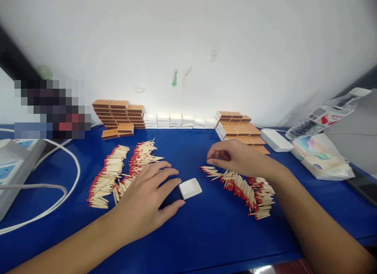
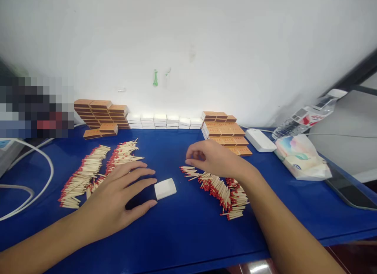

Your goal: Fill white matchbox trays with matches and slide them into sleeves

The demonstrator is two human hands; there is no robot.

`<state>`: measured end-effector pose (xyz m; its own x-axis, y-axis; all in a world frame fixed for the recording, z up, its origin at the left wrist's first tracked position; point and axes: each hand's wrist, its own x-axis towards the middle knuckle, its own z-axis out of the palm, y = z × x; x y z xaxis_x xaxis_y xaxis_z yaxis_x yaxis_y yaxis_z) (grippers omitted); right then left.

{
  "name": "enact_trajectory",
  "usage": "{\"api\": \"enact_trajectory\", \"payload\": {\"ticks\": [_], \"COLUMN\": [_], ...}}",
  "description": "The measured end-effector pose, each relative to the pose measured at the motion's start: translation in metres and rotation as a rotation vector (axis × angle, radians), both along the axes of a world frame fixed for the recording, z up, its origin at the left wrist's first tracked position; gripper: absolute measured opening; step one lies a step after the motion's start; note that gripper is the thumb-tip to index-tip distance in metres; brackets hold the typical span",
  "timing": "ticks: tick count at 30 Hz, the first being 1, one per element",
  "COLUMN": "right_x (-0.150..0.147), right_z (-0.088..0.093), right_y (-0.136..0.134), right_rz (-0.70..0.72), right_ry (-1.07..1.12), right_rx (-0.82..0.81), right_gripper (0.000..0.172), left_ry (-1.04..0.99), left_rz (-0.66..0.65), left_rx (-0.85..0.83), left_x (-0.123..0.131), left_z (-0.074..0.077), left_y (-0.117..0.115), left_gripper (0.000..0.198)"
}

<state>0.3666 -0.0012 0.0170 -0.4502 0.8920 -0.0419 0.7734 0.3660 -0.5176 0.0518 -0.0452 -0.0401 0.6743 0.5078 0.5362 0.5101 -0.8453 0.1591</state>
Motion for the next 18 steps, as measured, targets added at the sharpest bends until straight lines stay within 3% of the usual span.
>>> {"api": "enact_trajectory", "payload": {"ticks": [5, 18], "right_x": [0.023, 0.006], "right_z": [-0.016, -0.015], "right_y": [0.011, -0.001], "right_rz": [-0.017, -0.015], "right_ry": [-0.051, -0.046], "right_rx": [-0.078, -0.101], "right_gripper": [0.022, 0.025], "left_ry": [0.019, -0.017], "left_rz": [-0.064, -0.125], "left_rx": [-0.046, -0.111], "left_x": [-0.002, 0.000], "left_z": [0.002, 0.003], "left_y": [-0.008, -0.008], "left_gripper": [0.029, 0.005]}}
